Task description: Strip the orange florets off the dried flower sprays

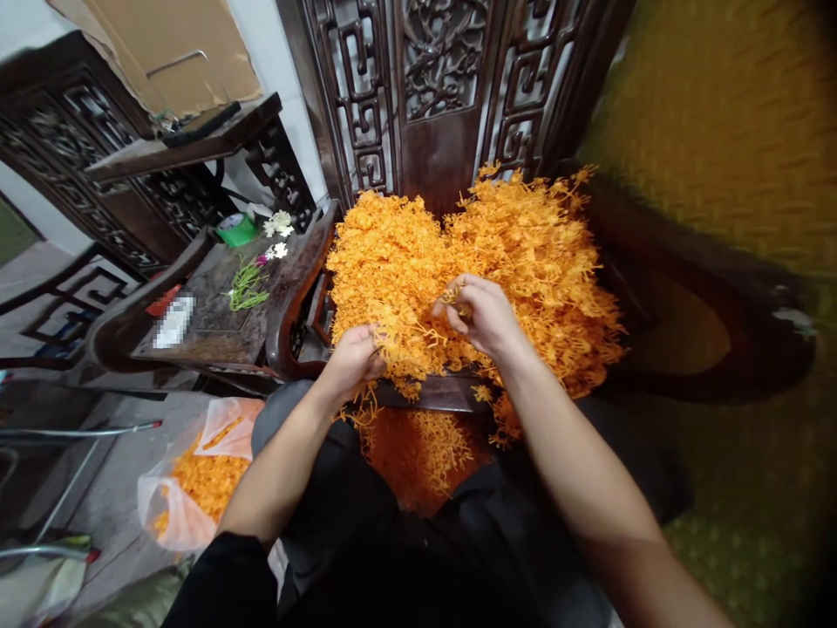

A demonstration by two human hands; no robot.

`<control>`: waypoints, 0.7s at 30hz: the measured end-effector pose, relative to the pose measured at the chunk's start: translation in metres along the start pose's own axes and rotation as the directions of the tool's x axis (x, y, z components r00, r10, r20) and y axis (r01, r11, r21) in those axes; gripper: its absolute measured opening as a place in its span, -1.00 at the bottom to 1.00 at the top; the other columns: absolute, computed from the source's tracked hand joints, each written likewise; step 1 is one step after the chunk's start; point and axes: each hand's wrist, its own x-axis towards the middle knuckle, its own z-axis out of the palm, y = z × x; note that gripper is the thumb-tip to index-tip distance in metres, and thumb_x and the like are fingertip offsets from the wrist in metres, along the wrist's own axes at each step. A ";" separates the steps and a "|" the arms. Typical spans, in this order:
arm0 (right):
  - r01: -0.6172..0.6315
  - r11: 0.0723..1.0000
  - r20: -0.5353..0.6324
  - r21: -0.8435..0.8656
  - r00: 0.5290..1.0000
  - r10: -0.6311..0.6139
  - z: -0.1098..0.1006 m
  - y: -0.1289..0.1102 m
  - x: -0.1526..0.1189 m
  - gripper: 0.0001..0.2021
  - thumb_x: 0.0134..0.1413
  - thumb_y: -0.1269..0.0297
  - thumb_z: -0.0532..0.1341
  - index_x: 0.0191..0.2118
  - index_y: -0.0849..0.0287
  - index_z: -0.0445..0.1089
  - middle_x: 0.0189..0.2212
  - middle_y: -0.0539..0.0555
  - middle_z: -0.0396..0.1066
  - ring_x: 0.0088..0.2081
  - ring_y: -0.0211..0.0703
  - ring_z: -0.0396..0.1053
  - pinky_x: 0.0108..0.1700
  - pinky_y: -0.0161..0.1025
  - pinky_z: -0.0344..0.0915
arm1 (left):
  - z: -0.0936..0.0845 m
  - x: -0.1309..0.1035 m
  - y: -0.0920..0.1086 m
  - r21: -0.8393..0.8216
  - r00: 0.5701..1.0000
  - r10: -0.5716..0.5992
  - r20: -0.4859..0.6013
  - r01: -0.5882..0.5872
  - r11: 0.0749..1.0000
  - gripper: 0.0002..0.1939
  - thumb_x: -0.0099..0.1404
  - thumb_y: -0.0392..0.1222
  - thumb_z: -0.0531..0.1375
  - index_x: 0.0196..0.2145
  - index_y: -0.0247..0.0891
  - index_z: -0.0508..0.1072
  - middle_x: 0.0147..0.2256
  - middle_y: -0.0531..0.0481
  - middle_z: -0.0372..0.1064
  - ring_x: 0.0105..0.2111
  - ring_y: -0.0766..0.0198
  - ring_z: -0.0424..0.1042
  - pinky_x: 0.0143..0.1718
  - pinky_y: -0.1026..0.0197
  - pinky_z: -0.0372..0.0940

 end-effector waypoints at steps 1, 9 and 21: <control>-0.032 0.997 0.027 0.074 0.999 0.030 0.003 0.000 0.000 -0.79 -0.22 0.33 0.13 -0.33 0.14 0.20 -0.52 -0.01 0.36 -0.73 -0.38 -0.01 -0.64 -0.29 -0.24 | 0.000 0.001 -0.001 0.018 1.000 -0.012 -0.001 0.012 1.000 -0.48 0.03 0.08 0.39 -0.46 -0.29 0.16 -0.70 0.20 0.01 -0.74 0.58 -0.08 -0.72 0.47 -0.19; -0.278 0.915 0.257 0.294 0.945 0.204 0.008 0.000 -0.003 -0.70 -0.23 0.26 0.24 -0.31 0.15 0.17 -0.43 0.01 0.22 -0.57 -0.40 -0.09 -0.61 -0.35 -0.41 | -0.002 0.005 0.000 0.058 0.997 -0.080 -0.019 0.081 0.995 -0.51 0.06 0.05 0.36 -0.45 -0.28 0.14 -0.67 0.18 0.07 -0.73 0.59 -0.08 -0.71 0.46 -0.20; 0.020 0.998 0.234 -0.066 0.972 -0.004 0.012 0.000 -0.010 -0.51 0.20 -0.01 0.31 0.16 0.05 0.27 -0.60 -0.16 0.10 -0.63 -0.34 -0.08 -0.58 -0.33 -0.15 | -0.002 0.006 -0.002 0.146 0.994 -0.081 -0.078 0.092 0.985 -0.51 0.14 0.13 0.30 -0.47 -0.29 0.15 -0.67 0.16 0.07 -0.74 0.58 -0.07 -0.70 0.44 -0.23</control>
